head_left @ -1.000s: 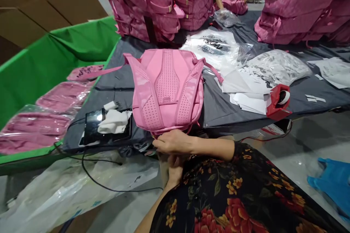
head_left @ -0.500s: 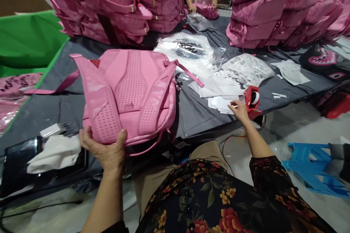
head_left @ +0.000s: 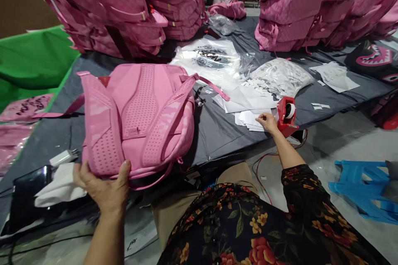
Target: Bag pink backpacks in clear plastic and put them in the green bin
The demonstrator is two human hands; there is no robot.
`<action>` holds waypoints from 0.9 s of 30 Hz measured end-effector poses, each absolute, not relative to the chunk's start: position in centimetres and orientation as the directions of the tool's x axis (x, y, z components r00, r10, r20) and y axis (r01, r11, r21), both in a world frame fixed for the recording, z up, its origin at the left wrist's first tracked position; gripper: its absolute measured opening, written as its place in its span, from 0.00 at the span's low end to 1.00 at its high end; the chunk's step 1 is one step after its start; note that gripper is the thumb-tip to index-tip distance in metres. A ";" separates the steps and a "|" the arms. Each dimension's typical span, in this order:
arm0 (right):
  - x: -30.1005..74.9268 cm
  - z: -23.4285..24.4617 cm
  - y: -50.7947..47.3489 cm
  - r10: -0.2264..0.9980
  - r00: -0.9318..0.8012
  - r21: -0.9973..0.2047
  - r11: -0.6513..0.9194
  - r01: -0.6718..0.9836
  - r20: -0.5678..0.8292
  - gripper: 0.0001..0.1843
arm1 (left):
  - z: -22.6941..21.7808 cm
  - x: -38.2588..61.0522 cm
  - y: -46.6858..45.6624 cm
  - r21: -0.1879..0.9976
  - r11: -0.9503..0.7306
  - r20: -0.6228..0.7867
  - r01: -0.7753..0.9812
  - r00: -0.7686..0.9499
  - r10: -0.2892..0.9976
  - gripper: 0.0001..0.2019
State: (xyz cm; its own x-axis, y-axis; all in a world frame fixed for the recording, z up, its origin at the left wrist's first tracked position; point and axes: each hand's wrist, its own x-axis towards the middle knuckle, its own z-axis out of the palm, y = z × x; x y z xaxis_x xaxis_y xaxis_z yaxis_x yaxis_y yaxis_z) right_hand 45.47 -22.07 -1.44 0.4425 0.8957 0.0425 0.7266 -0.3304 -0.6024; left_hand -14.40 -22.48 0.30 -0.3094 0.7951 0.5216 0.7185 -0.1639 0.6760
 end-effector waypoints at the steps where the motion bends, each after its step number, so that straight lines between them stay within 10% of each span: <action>1: 45.5 -1.4 -22.0 0.894 0.445 -0.597 -0.332 0.730 0.047 0.13 | 0.7 -13.4 -23.3 0.631 -0.197 0.607 0.751 -0.319 0.728 0.42; 9: 45.2 -0.1 -21.1 0.895 0.446 -0.510 -0.368 0.777 0.033 0.13 | 1.1 -4.2 -28.5 0.301 -0.587 0.864 0.751 0.045 0.501 0.20; 18: 40.8 7.4 -23.1 0.999 -0.008 -0.321 0.021 0.947 0.040 0.09 | 2.0 1.2 -28.1 0.625 -0.723 0.597 0.296 0.416 0.686 0.15; 22: 34.0 10.5 -25.6 0.887 -0.372 -0.621 0.131 0.773 -0.275 0.18 | 2.0 6.2 -26.7 0.838 -0.526 0.382 0.147 0.530 0.757 0.38; 27: 30.6 11.6 -26.9 0.764 -0.499 -0.842 -0.104 0.529 -0.408 0.32 | 1.0 8.9 -27.0 0.961 0.237 -0.126 -0.142 0.538 0.834 0.28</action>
